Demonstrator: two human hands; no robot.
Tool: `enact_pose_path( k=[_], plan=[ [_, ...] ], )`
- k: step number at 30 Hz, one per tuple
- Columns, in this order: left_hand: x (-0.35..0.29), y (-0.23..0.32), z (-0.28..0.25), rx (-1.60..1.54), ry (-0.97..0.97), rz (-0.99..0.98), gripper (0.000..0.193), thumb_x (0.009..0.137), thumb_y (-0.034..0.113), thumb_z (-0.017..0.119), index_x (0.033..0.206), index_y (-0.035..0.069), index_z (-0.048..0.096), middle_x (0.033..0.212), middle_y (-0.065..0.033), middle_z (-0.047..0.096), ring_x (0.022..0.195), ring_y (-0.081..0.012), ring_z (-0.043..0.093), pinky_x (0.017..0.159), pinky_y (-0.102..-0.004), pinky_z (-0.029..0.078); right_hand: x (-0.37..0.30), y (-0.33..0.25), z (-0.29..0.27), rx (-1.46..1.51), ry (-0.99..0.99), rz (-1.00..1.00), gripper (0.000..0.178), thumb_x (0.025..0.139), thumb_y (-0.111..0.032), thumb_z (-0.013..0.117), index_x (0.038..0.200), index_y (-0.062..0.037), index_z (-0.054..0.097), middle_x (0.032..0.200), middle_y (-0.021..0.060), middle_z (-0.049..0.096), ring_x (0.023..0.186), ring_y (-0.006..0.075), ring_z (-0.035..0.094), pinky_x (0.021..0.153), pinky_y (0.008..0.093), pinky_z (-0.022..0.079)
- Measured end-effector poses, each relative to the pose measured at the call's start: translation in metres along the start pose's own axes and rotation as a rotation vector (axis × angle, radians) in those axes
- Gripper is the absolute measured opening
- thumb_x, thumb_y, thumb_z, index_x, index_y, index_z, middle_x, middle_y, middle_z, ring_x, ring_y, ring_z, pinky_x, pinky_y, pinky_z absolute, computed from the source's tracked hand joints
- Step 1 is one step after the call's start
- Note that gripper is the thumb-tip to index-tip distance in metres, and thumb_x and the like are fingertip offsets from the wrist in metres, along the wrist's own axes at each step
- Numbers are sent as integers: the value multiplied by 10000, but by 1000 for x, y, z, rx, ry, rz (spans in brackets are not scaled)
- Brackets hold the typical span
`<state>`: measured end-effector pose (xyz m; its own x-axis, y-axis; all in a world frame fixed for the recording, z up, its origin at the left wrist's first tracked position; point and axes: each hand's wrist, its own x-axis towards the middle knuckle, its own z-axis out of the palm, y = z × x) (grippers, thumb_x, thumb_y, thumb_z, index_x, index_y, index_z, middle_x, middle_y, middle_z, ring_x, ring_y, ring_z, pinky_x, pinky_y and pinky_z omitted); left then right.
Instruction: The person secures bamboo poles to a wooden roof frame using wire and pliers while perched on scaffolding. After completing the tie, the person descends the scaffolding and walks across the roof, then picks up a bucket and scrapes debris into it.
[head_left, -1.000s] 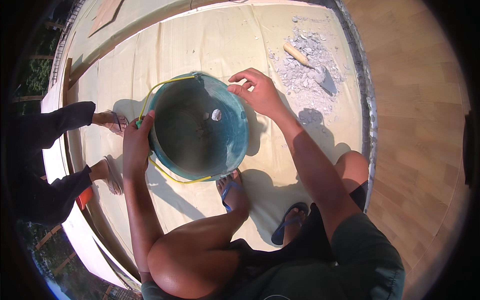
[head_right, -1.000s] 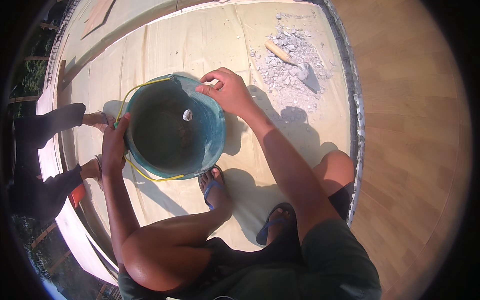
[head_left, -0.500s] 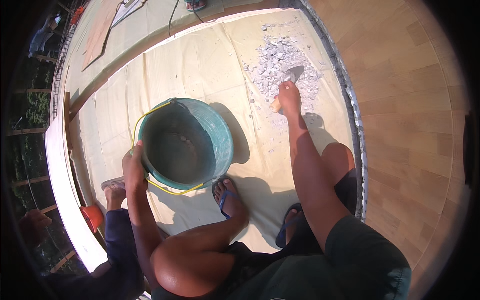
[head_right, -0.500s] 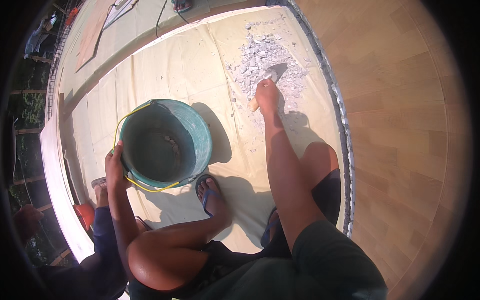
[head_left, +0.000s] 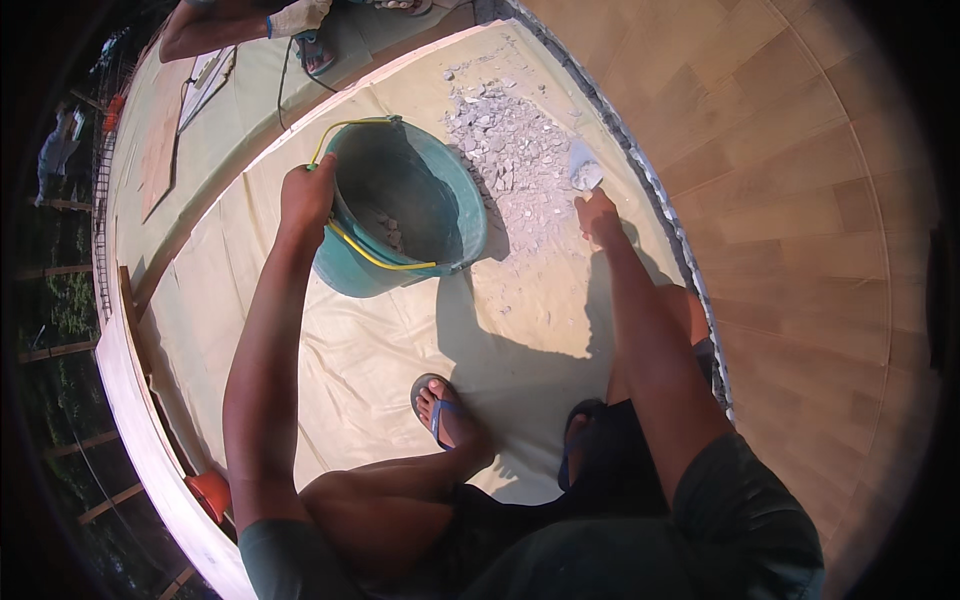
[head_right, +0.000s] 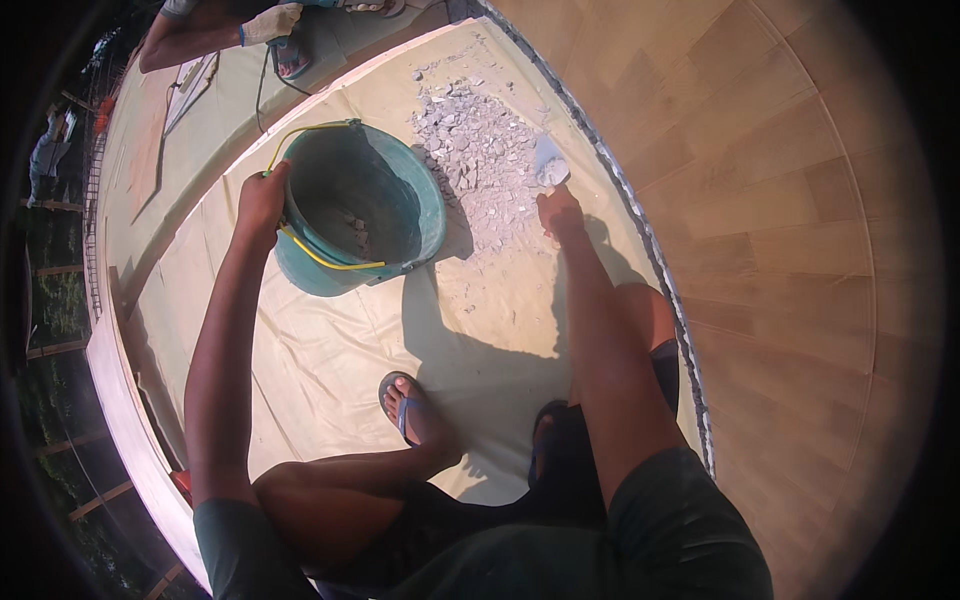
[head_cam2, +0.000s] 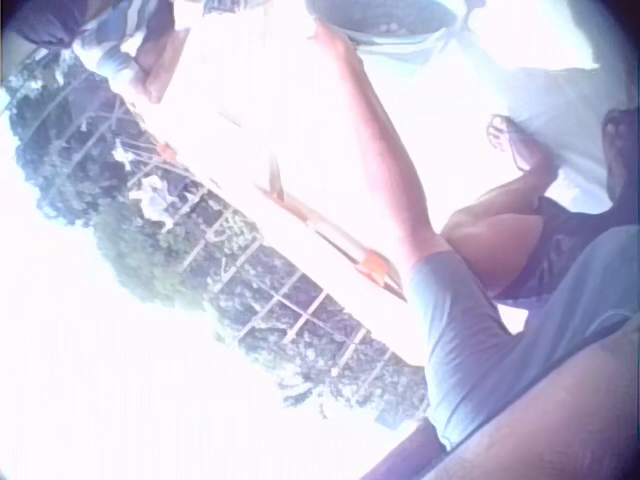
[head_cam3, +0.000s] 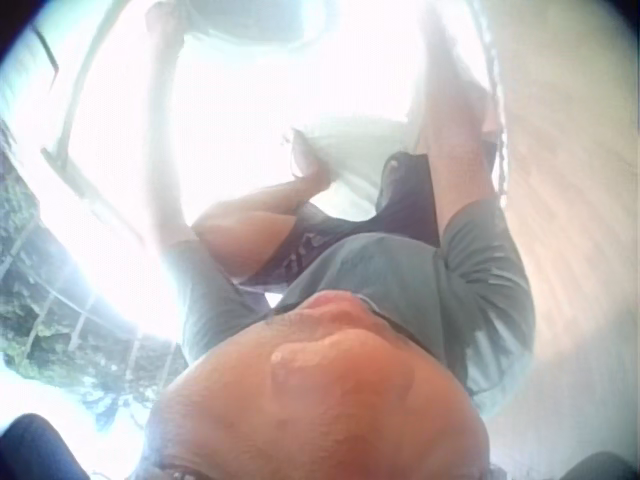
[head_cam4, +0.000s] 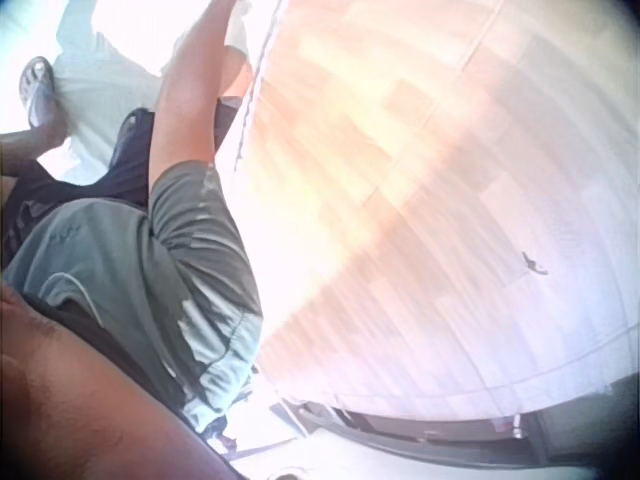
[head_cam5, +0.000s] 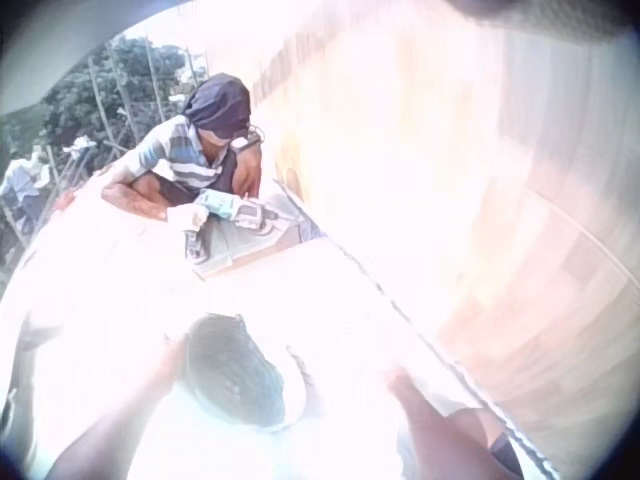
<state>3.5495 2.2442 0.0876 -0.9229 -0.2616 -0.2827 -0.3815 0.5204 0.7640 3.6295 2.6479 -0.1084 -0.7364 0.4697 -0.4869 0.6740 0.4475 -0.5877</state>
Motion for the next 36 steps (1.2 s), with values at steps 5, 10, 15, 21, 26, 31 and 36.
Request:
enact_pose_path(
  k=[5,10,15,21,26,31,36],
  plan=[
    [8,21,29,-50,-110,-71,382,913,372,597,859,-5,629,683,-34,547,560,-141,508,513,-326,423,-20,-9,23,68,-167,-55,410,884,-228,548,1232,-13,516,843,201,669,546,286,647,537,387,547],
    [9,38,52,-101,-188,-21,369,885,292,576,850,-74,606,747,-115,597,608,-202,606,508,-344,518,-13,-20,32,46,-136,-47,405,880,-226,555,1222,-13,520,779,176,657,542,271,637,536,381,535],
    [15,44,63,-117,-195,-7,359,888,309,590,881,-49,615,725,-79,592,588,-168,590,529,-322,511,-5,4,10,-92,35,-20,442,880,-233,560,1261,-18,499,777,165,658,556,249,643,521,376,522],
    [27,49,65,-205,-220,-39,334,868,258,603,884,-76,615,805,-113,615,698,-203,634,584,-348,575,1,-21,26,-39,-182,-33,579,890,-228,559,1415,-41,399,666,136,612,469,206,563,461,359,466],
    [35,50,67,-206,-232,-22,324,873,257,606,896,-66,621,816,-107,619,696,-201,631,596,-353,568,5,-27,28,-142,-221,-113,576,880,-221,563,1406,-50,406,669,135,611,466,220,573,482,357,484],
    [45,48,71,-216,-225,-31,331,880,261,602,914,-67,625,837,-110,626,709,-199,633,612,-350,569,4,-17,21,-168,-377,-115,595,887,-217,561,1431,-50,386,630,106,563,472,194,544,455,348,458],
    [45,50,73,-208,-247,-53,345,885,271,597,948,-68,624,883,-121,628,748,-205,638,634,-349,577,15,-27,55,-3,-466,-227,579,875,-223,573,1401,-39,416,695,150,619,464,203,574,471,359,469]
  ],
)
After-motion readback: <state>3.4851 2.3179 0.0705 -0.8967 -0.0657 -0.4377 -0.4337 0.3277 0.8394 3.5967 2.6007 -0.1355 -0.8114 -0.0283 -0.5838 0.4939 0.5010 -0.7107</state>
